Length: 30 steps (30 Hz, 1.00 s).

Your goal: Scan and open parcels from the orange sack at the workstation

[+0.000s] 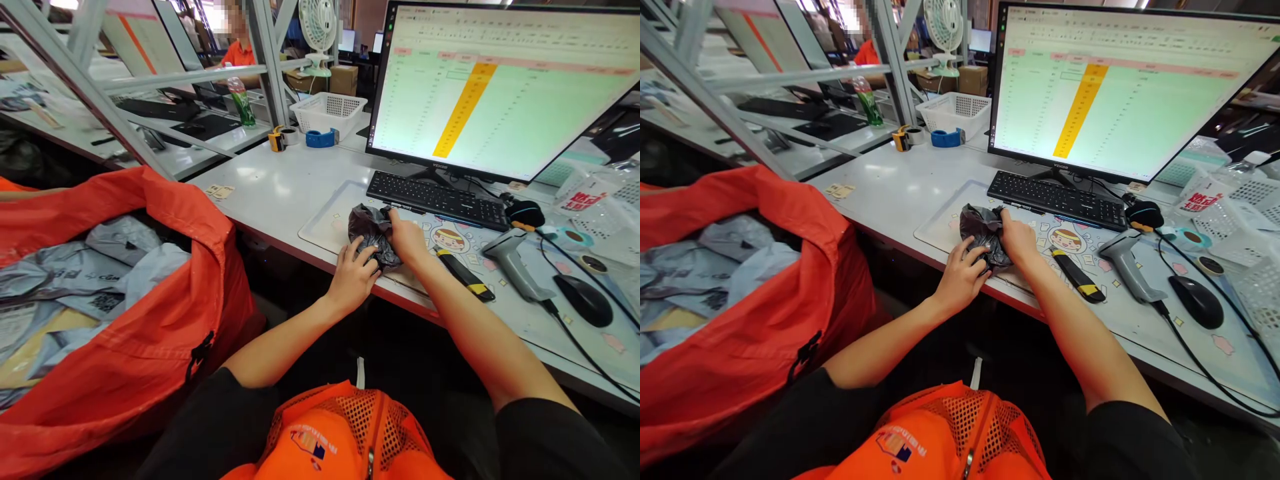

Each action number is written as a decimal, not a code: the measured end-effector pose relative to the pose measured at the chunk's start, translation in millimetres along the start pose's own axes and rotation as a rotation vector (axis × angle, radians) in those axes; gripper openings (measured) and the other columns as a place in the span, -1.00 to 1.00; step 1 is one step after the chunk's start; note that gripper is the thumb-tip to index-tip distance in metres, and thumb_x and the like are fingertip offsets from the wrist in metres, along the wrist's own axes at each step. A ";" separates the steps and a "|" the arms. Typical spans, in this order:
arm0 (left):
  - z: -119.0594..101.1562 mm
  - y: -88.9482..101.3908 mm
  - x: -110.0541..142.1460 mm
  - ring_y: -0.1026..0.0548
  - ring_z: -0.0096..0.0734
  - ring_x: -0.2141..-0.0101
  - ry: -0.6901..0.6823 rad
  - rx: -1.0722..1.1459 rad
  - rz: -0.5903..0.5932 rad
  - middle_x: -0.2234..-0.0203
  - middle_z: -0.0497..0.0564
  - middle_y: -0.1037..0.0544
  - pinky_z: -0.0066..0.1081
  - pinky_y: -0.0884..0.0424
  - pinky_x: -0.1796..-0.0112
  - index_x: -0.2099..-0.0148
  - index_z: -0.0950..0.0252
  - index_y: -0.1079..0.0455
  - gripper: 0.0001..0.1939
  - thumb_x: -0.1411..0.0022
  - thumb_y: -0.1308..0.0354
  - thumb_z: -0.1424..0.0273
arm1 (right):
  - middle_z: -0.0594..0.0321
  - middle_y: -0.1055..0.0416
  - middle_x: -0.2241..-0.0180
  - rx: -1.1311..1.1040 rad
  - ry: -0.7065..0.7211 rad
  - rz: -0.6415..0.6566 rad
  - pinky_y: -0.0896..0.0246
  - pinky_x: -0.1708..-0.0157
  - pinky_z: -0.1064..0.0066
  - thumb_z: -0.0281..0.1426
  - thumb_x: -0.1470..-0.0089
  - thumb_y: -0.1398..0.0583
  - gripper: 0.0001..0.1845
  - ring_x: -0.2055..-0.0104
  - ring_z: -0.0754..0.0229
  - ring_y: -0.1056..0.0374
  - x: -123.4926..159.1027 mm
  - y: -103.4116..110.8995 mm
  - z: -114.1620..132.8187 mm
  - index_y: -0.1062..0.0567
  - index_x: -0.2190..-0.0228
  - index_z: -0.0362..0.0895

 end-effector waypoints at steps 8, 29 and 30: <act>-8.8 19.7 26.1 -0.37 -0.05 -0.30 -0.072 -0.006 0.052 -0.01 0.09 -0.65 -0.01 -0.23 -0.28 0.10 0.25 -0.52 -0.75 -0.57 -0.02 0.35 | -0.04 -0.58 0.02 -0.223 0.124 0.037 -0.29 -0.02 0.27 -0.46 -0.28 -0.14 -0.55 -0.01 -0.04 -0.47 -17.5 2.4 -8.6 -0.50 -0.17 -0.18; 9.1 7.8 -39.8 -0.39 0.05 -0.05 -0.312 -0.205 0.236 0.05 0.23 -0.56 -0.04 -0.31 -0.06 -0.05 0.34 -0.48 -0.74 -0.53 0.01 0.41 | -0.01 -0.57 0.04 -0.310 0.196 0.107 -0.26 0.12 0.36 -0.26 -0.27 -0.29 -0.56 0.06 0.04 -0.48 19.6 2.0 1.3 -0.43 -0.08 -0.23; 10.7 6.1 -38.3 -0.39 0.04 -0.04 -0.322 -0.221 0.233 0.06 0.22 -0.56 -0.05 -0.31 -0.06 -0.05 0.33 -0.48 -0.76 -0.50 0.00 0.45 | -0.01 -0.58 0.05 -0.239 0.205 0.118 -0.23 0.16 0.37 -0.23 -0.28 -0.29 -0.56 0.07 0.03 -0.48 16.9 2.5 5.8 -0.42 -0.07 -0.22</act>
Point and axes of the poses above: each hand's wrist, its own x-axis away from the middle knuckle, its own y-axis out of the back of the hand, z = x × y, the point moved 8 cm from there along -x, towards the middle knuckle
